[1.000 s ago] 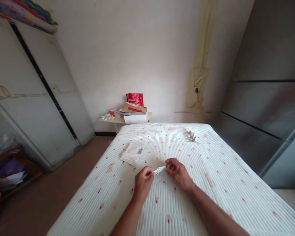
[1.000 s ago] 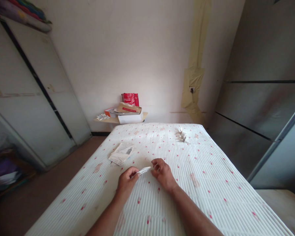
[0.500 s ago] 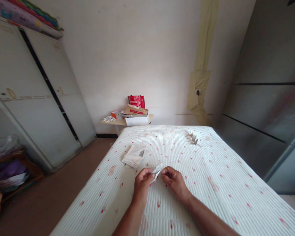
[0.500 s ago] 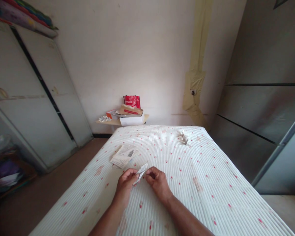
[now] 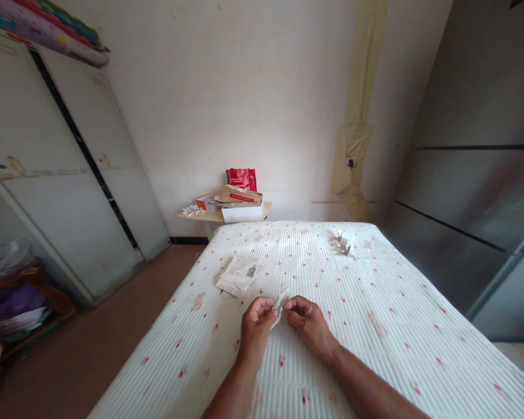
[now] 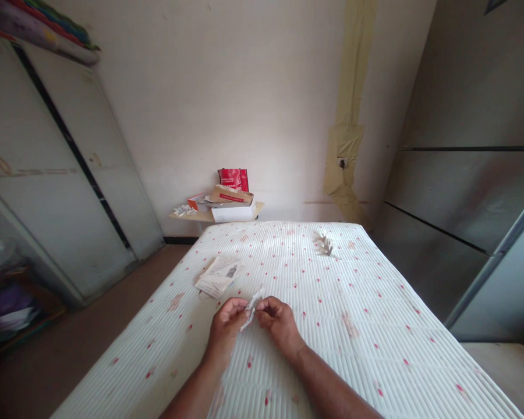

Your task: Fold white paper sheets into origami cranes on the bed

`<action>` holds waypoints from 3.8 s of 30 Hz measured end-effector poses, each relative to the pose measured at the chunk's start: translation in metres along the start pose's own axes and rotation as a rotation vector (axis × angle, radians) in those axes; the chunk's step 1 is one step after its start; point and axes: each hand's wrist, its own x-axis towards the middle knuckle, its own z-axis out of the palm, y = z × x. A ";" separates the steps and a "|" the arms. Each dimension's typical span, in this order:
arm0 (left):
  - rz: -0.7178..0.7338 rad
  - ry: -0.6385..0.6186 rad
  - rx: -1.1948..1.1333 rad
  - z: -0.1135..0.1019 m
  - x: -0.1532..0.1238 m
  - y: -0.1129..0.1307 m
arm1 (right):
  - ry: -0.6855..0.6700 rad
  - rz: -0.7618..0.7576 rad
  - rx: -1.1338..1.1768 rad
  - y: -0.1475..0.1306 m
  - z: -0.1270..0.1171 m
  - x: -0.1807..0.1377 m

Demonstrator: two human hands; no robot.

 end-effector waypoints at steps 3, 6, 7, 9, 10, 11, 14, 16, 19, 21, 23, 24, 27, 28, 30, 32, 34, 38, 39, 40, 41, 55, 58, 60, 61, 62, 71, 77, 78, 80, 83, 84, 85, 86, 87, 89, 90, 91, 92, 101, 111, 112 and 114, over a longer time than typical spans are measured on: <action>0.001 -0.004 -0.012 0.000 0.000 0.001 | 0.011 -0.003 0.001 0.003 0.000 0.001; 0.007 0.005 -0.004 0.000 -0.001 0.001 | 0.040 -0.020 0.003 0.006 -0.001 0.002; 0.006 0.008 0.002 0.000 -0.001 0.001 | 0.044 -0.036 -0.007 0.007 -0.002 0.003; 0.002 0.006 0.015 -0.001 0.000 0.001 | 0.055 -0.106 -0.071 0.007 -0.004 0.002; -0.004 -0.001 0.022 -0.001 0.000 0.001 | 0.062 -0.167 -0.129 0.006 -0.006 0.002; -0.010 -0.010 0.028 -0.001 0.000 0.001 | 0.069 -0.237 -0.203 0.005 -0.007 0.001; -0.042 -0.038 0.071 -0.003 -0.001 0.003 | 0.092 -0.435 -0.447 -0.001 -0.009 -0.002; -0.057 -0.041 0.101 -0.004 -0.001 0.004 | 0.098 -0.508 -0.587 -0.004 -0.010 -0.003; -0.066 -0.050 0.115 -0.006 -0.001 0.005 | 0.103 -0.585 -0.745 -0.006 -0.011 -0.004; -0.073 -0.062 0.109 -0.007 -0.001 0.005 | 0.101 -0.632 -0.820 -0.007 -0.012 -0.004; -0.075 -0.069 0.103 -0.007 -0.001 0.004 | 0.090 -0.667 -0.872 -0.008 -0.013 -0.003; -0.075 -0.070 0.102 -0.008 -0.001 0.004 | 0.081 -0.676 -0.896 -0.008 -0.013 -0.003; -0.072 -0.071 0.095 -0.008 -0.001 0.004 | 0.046 -0.687 -0.970 -0.009 -0.015 -0.002; -0.072 -0.071 0.094 -0.008 -0.001 0.004 | 0.033 -0.691 -0.993 -0.010 -0.015 -0.002; -0.068 -0.065 0.097 -0.007 -0.001 0.005 | 0.007 -0.695 -1.029 -0.010 -0.016 -0.002; -0.057 -0.056 0.106 -0.007 -0.002 0.007 | -0.016 -0.694 -1.058 -0.011 -0.017 -0.002; -0.044 -0.057 0.119 -0.006 -0.003 0.008 | -0.037 -0.702 -1.091 -0.013 -0.018 -0.003; -0.041 -0.064 0.135 -0.007 -0.003 0.006 | -0.113 -0.765 -1.166 -0.019 -0.019 -0.003; -0.041 -0.064 0.136 -0.008 -0.003 0.006 | -0.136 -0.783 -1.183 -0.020 -0.019 -0.003; -0.038 -0.066 0.138 -0.008 -0.003 0.005 | -0.155 -0.800 -1.201 -0.021 -0.019 -0.002; -0.034 -0.073 0.143 -0.009 -0.002 0.005 | -0.169 -0.816 -1.217 -0.022 -0.019 -0.002; 0.088 -0.159 0.142 -0.008 0.001 -0.002 | -0.105 -0.911 -1.232 -0.016 -0.017 0.001; 0.107 -0.153 0.184 -0.010 0.002 -0.007 | -0.115 -0.914 -1.241 -0.016 -0.017 0.001; 0.146 -0.152 0.262 -0.013 0.003 -0.011 | -0.116 -0.902 -1.242 -0.016 -0.016 0.000; 0.167 -0.150 0.308 -0.015 0.004 -0.013 | -0.114 -0.895 -1.240 -0.015 -0.016 0.000; 0.185 -0.151 0.351 -0.016 0.004 -0.014 | -0.110 -0.888 -1.237 -0.015 -0.016 0.000; 0.211 -0.156 0.466 -0.016 0.006 -0.018 | -0.069 -0.830 -1.176 -0.007 -0.016 0.002; 0.173 -0.168 0.405 -0.016 0.007 -0.017 | -0.093 -0.728 -1.129 -0.009 -0.014 0.001; 0.172 -0.172 0.397 -0.016 0.007 -0.017 | -0.095 -0.715 -1.124 -0.010 -0.013 0.001; 0.175 -0.170 0.390 -0.016 0.006 -0.016 | -0.092 -0.709 -1.119 -0.010 -0.014 0.000; 0.167 -0.169 0.364 -0.014 0.005 -0.013 | -0.089 -0.728 -1.117 -0.010 -0.014 0.000; 0.157 -0.172 0.345 -0.014 0.005 -0.012 | -0.088 -0.733 -1.118 -0.010 -0.014 0.000; 0.145 -0.175 0.325 -0.013 0.004 -0.010 | -0.087 -0.736 -1.119 -0.010 -0.014 0.000; 0.130 -0.178 0.306 -0.013 0.004 -0.008 | -0.087 -0.740 -1.121 -0.010 -0.015 0.000; 0.116 -0.179 0.291 -0.012 0.003 -0.006 | -0.085 -0.746 -1.125 -0.010 -0.015 0.000; 0.090 -0.181 0.268 -0.012 0.002 -0.003 | -0.078 -0.770 -1.135 -0.011 -0.014 0.000; 0.079 -0.177 0.259 -0.011 0.002 -0.002 | -0.073 -0.786 -1.138 -0.011 -0.014 -0.001; 0.072 -0.170 0.252 -0.011 0.002 -0.001 | -0.065 -0.803 -1.140 -0.012 -0.014 -0.001; 0.066 -0.162 0.248 -0.011 0.002 0.000 | -0.058 -0.817 -1.140 -0.012 -0.014 -0.001; 0.019 -0.124 0.207 -0.009 0.004 0.000 | -0.045 -0.862 -1.166 -0.011 -0.013 0.000; 0.092 -0.108 0.338 -0.009 0.004 -0.002 | -0.061 -0.772 -1.093 -0.005 -0.012 0.002; 0.100 -0.108 0.344 -0.008 0.003 -0.001 | -0.065 -0.753 -1.081 -0.004 -0.011 0.002; 0.105 -0.106 0.343 -0.008 0.002 0.000 | -0.072 -0.726 -1.058 -0.005 -0.011 0.001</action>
